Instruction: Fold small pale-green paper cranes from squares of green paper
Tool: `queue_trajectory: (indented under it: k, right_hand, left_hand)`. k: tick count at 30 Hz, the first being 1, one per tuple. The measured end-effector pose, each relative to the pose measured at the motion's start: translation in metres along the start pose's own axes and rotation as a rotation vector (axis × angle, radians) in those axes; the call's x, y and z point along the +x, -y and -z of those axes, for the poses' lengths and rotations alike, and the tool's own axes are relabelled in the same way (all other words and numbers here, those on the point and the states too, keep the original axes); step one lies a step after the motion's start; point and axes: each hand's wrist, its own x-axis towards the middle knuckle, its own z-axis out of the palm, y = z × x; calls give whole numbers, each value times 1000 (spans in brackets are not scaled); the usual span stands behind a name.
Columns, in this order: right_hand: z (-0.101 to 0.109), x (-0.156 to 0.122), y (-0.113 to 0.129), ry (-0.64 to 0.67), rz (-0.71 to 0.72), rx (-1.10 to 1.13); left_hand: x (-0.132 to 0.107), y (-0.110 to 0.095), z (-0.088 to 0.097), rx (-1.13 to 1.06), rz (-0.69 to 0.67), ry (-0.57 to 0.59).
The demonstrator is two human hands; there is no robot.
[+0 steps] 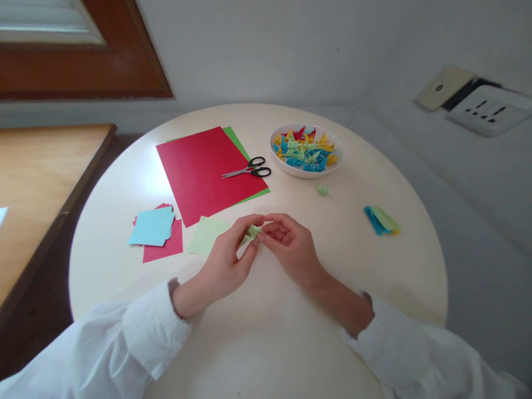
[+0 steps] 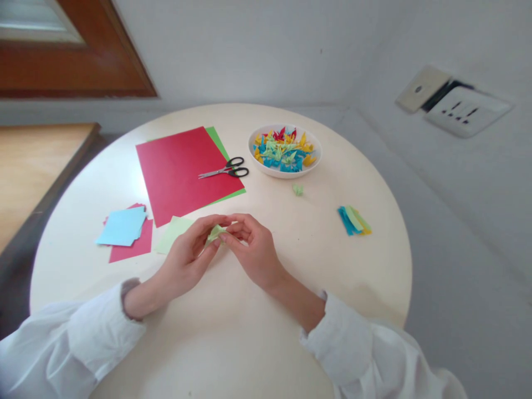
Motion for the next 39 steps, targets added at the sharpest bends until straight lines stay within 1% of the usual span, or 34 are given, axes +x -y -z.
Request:
queue_trajectory:
  k: [5,7,9,11,13,15,17,20,25,31,35,39]
  right_hand:
    - [1,0,0,15,20,-32]
    - [1,1,0,12,26,-36]
    - [2,2,0,1,31,-46]
    - [3,2,-1,-18,38,-81]
    - [4,3,-2,-29,51,-138]
    - [4,3,-2,-32,71,-204]
    - [5,2,-3,-38,98,-270]
    - [5,1,-2,-49,163,-374]
    - [4,-1,2,-55,293,-477]
    - [3,-5,8,-123,466,-500]
    - [6,-6,9,-123,532,-548]
    - [9,-3,10,-98,639,-564]
  left_hand:
    - [1,-1,1,33,-42,11]
    - [3,-1,2,81,-72,10]
    - [4,-1,4,164,-121,-20]
    - [6,-1,6,250,-170,-79]
    - [6,0,8,311,-190,-141]
    - [6,-1,10,341,-176,-174]
    - [6,-1,10,339,-132,-171]
    - [6,-1,9,287,-37,-136]
    - [6,-1,6,148,72,-135]
    - [10,-10,6,-118,174,-212]
    - [13,-15,5,-322,297,-231]
    - [13,-17,3,-438,341,-239]
